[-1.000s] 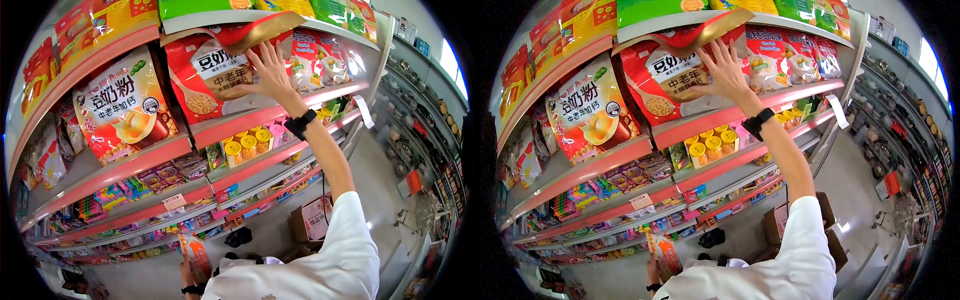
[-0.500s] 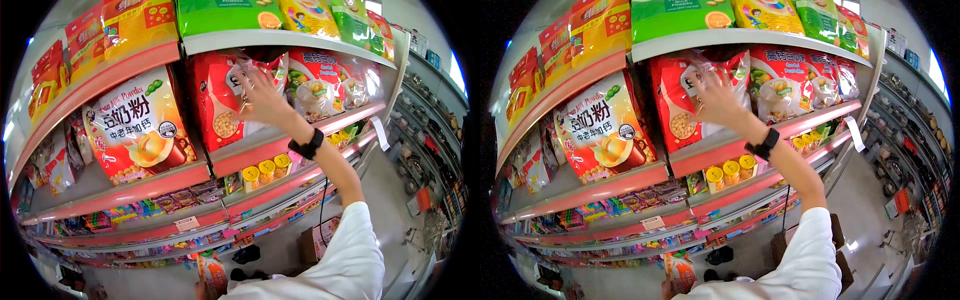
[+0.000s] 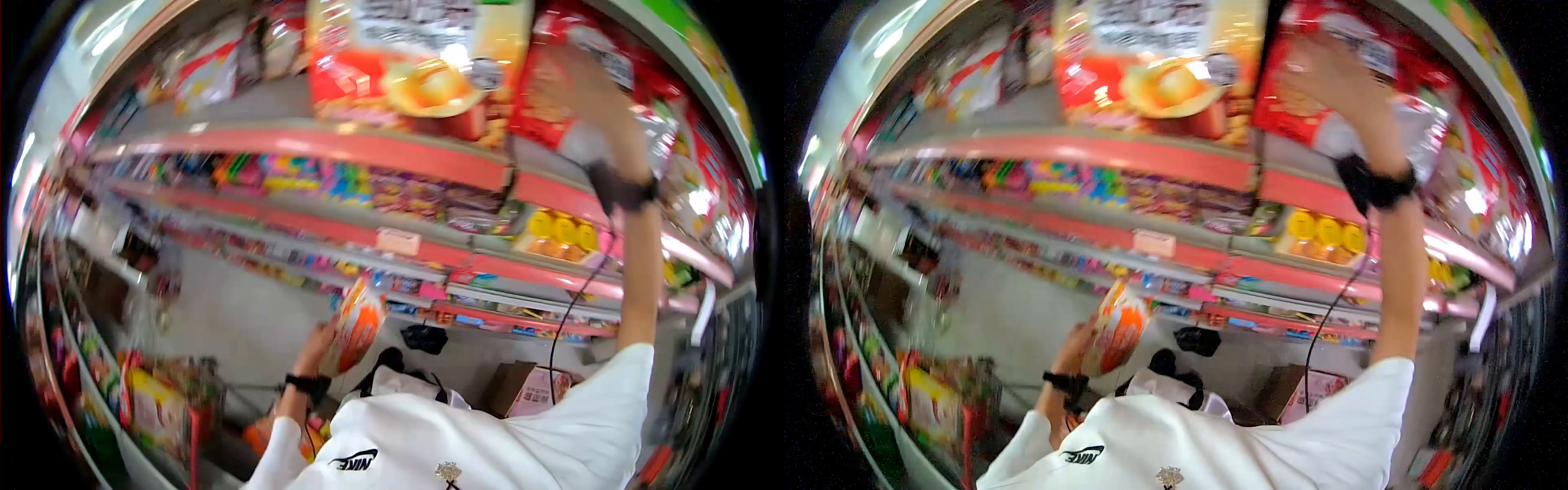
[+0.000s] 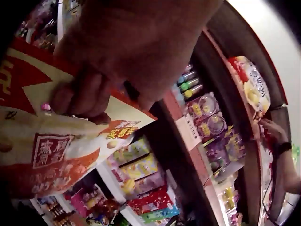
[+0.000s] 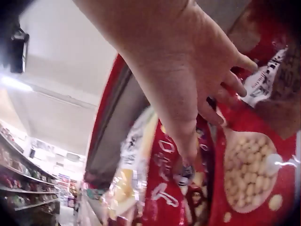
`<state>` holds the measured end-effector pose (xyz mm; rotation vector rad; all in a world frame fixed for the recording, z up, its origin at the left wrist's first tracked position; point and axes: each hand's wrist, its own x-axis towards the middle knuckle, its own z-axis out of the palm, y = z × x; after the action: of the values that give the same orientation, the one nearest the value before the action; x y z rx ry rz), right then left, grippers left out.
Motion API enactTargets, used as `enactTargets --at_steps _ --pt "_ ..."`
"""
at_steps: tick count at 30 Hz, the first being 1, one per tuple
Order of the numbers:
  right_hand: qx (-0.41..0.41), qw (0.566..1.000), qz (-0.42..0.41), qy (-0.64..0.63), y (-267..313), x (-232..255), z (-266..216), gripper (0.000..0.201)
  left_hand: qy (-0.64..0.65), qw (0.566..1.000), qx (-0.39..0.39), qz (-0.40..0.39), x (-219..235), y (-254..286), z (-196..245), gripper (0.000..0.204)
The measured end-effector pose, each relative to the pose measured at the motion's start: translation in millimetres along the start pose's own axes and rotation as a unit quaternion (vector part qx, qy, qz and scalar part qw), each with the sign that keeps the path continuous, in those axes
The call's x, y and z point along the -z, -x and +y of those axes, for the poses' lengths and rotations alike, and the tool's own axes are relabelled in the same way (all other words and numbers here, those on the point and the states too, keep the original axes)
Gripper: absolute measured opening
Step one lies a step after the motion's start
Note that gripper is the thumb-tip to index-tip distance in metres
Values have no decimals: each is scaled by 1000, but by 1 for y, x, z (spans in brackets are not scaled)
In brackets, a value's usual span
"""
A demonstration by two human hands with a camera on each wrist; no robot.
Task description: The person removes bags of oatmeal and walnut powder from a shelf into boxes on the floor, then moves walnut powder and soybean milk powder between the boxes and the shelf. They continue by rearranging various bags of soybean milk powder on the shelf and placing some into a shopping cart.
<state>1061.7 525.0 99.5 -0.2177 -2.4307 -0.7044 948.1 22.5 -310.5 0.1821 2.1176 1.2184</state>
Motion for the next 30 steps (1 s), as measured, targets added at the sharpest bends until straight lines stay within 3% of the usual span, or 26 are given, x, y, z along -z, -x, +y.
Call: enactTargets --at_steps 1,2,4,5,6,8,10,11,13,14,15,16,18,21,22,24,27,30 --pt "-14 998 48 33 9 4 -11 56 7 1000 -1 23 9 9 19 64" --pt "-43 997 50 -27 13 41 -51 54 13 999 -5 43 18 12 28 66" --pt "-19 988 125 -89 29 56 -99 48 -43 999 -21 8 47 6 31 66" --pt "6 979 112 -171 36 75 -130 49 -85 996 -34 6 60 10 45 67" --pt "-22 959 76 -272 48 76 -151 49 -127 991 -46 3 68 23 67 67" --pt "18 939 33 -341 72 74 -192 46 -181 981 -64 -3 88 44 102 68" --pt "45 884 3 -466 89 53 -234 42 -206 976 -74 -8 110 64 128 67" --pt "49 888 -13 -457 100 35 -255 39 -229 970 -84 6 120 76 140 69" --pt "20 839 -103 -534 123 -9 -298 40 -279 953 -111 34 142 94 170 73" --pt "-1 837 -129 -531 141 -41 -323 44 -292 950 -108 31 153 103 187 74" --pt "2 821 -175 -543 153 -65 -343 52 -304 946 -105 25 163 110 204 75" --pt "-48 770 -276 -574 165 -79 -365 74 -317 943 -103 17 173 113 212 77" --pt "-16 747 -232 -623 193 -127 -413 92 -318 940 -124 32 189 113 220 77" --pt "1 679 -244 -693 172 -122 -460 108 -328 934 -139 34 211 126 241 76" --pt "22 700 -209 -682 163 -122 -476 111 -310 937 -156 43 219 126 240 76" --pt "-14 626 -250 -739 129 -106 -497 101 -280 939 -189 60 236 132 238 74" --pt "90 579 -182 -790 84 -107 -531 95 -284 941 -184 29 269 136 231 72" --pt "29 456 -265 -849 50 -118 -564 70 -303 939 -163 9 313 119 212 73"
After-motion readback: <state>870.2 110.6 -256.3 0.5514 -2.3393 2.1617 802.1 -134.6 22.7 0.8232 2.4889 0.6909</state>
